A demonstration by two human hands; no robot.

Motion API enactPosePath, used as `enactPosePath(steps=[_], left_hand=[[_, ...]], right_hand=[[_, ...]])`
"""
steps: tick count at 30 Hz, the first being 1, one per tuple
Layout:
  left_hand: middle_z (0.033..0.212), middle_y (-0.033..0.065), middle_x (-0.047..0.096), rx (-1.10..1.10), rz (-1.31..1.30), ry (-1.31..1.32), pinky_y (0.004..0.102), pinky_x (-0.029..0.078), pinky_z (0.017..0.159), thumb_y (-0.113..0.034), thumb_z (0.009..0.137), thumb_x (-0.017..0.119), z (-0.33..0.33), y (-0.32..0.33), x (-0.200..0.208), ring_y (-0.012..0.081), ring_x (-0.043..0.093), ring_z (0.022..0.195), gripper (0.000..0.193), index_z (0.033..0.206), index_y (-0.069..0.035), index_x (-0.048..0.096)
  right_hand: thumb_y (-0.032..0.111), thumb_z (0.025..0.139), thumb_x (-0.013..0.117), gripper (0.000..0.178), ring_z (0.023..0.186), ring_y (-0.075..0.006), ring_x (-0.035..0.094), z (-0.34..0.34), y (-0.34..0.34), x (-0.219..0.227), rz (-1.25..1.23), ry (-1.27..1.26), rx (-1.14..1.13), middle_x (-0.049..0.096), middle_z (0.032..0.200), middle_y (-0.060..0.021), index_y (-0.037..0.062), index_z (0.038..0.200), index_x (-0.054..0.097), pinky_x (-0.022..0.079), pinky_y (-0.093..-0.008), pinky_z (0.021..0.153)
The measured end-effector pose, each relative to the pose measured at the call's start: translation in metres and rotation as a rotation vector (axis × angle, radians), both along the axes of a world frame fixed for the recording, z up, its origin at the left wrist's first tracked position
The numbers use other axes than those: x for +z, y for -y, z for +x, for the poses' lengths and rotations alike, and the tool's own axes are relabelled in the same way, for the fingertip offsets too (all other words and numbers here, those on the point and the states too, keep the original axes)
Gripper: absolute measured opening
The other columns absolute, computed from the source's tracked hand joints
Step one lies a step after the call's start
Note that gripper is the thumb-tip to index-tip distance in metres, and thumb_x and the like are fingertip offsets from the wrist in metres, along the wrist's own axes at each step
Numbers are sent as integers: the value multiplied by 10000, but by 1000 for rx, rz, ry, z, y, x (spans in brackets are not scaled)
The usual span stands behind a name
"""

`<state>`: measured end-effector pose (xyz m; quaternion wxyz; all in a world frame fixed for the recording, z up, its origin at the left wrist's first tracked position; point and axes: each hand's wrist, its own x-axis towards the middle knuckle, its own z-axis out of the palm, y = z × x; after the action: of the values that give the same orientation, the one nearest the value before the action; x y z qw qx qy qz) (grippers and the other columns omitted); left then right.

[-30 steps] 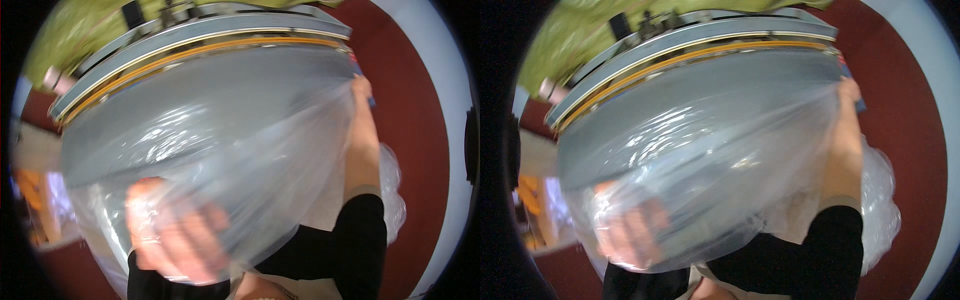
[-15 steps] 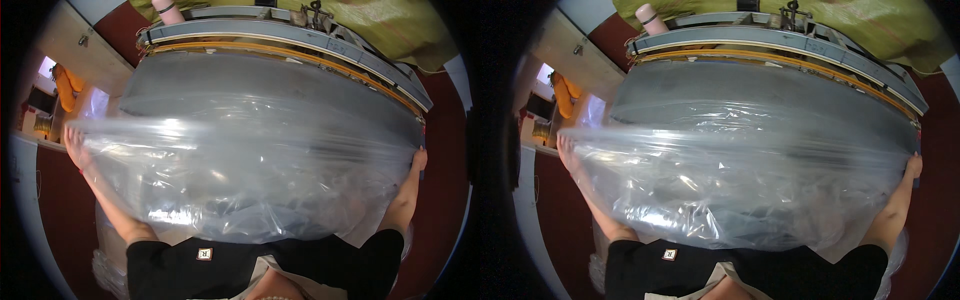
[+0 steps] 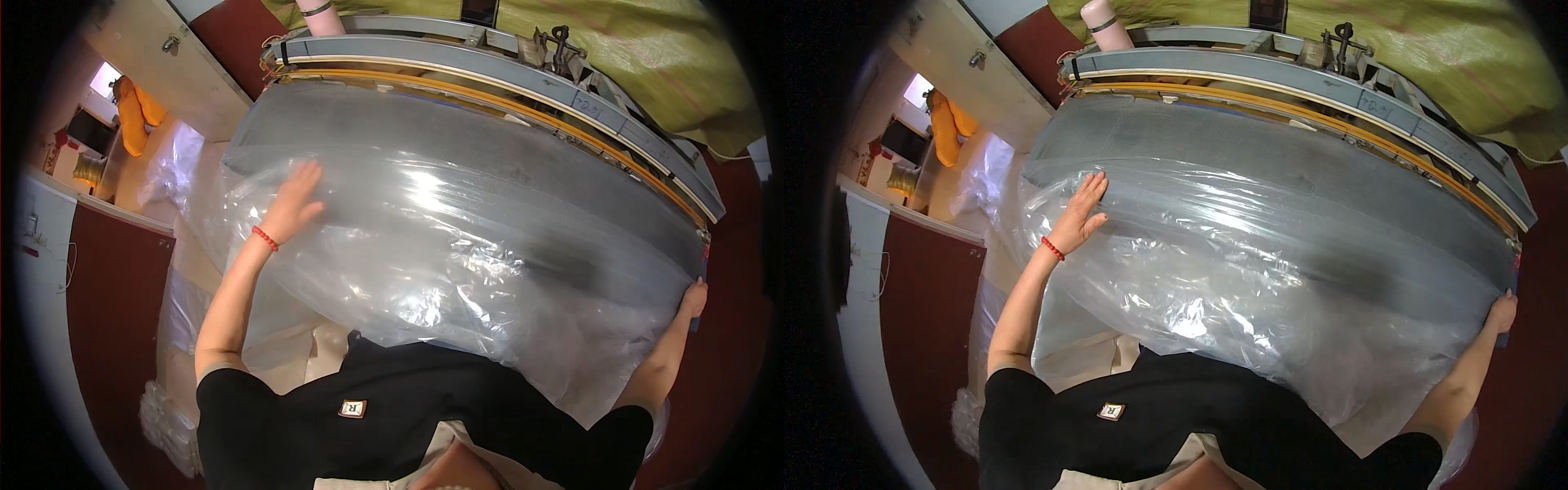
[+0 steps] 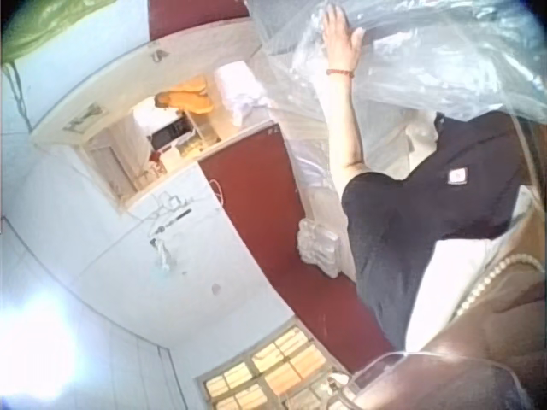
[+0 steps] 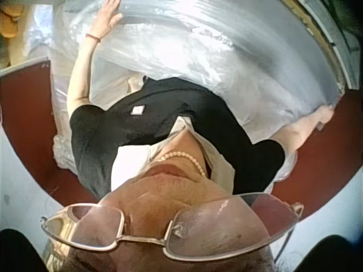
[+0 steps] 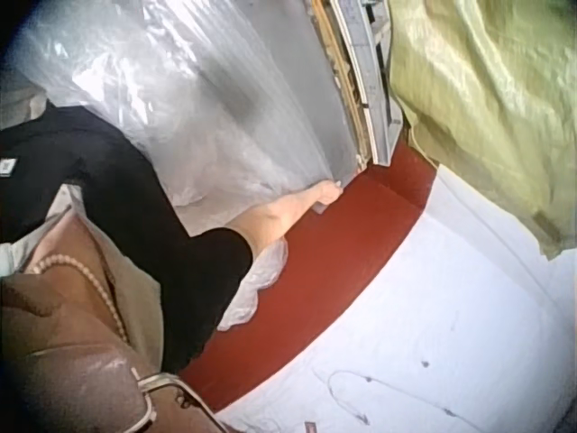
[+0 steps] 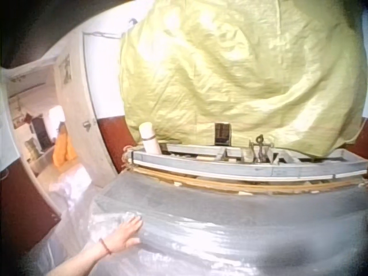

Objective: Using a heat sealer to seal large plastic bags.

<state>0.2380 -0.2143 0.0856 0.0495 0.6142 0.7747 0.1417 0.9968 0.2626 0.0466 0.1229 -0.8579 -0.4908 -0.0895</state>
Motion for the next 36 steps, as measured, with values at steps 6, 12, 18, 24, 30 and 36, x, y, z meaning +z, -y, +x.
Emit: enactPosePath(steps=[6,12,18,24,30,36], left_hand=[[1296,69,386,105,-41,-347,479,305,904,-330,788,528,22,-31,16,279,364,1173,484,1204,-100,438],[1060,48,555,170,152,-367,422,339,819,-337,794,514,7,-55,12,242,460,1029,293,939,-95,593],[860,58,591,368,243,-277,409,353,752,-278,740,560,2,-86,4,248,506,895,197,734,-88,613],[870,78,597,337,247,-268,392,371,751,-215,708,595,-8,-91,1,253,532,856,158,767,-70,614],[683,3,449,550,825,710,254,393,567,-186,840,444,-29,-130,18,102,446,609,154,817,-46,505],[658,-45,475,609,820,379,183,341,538,-172,819,507,-132,-175,-35,46,397,592,150,752,-42,542]], right_hand=[[453,866,335,421,937,-357,540,-6,11,5,43,5,-17,579,1015,-145,127,1037,540,428,-467,728],[460,870,320,432,924,-362,540,2,5,0,46,-13,4,580,1016,-141,127,1040,537,420,-465,738],[462,868,343,501,859,-338,558,86,-26,-33,262,-87,123,598,911,-179,17,919,568,422,-415,712],[407,849,472,420,717,-180,524,108,-26,-19,489,-577,266,597,780,-66,7,859,601,416,-312,660],[169,796,477,329,953,-207,561,26,-30,28,686,-346,431,589,1059,-115,25,1077,569,414,-309,843],[251,837,497,266,663,-221,547,-93,-58,-1,787,-365,449,588,701,-129,5,783,582,422,-342,639]])
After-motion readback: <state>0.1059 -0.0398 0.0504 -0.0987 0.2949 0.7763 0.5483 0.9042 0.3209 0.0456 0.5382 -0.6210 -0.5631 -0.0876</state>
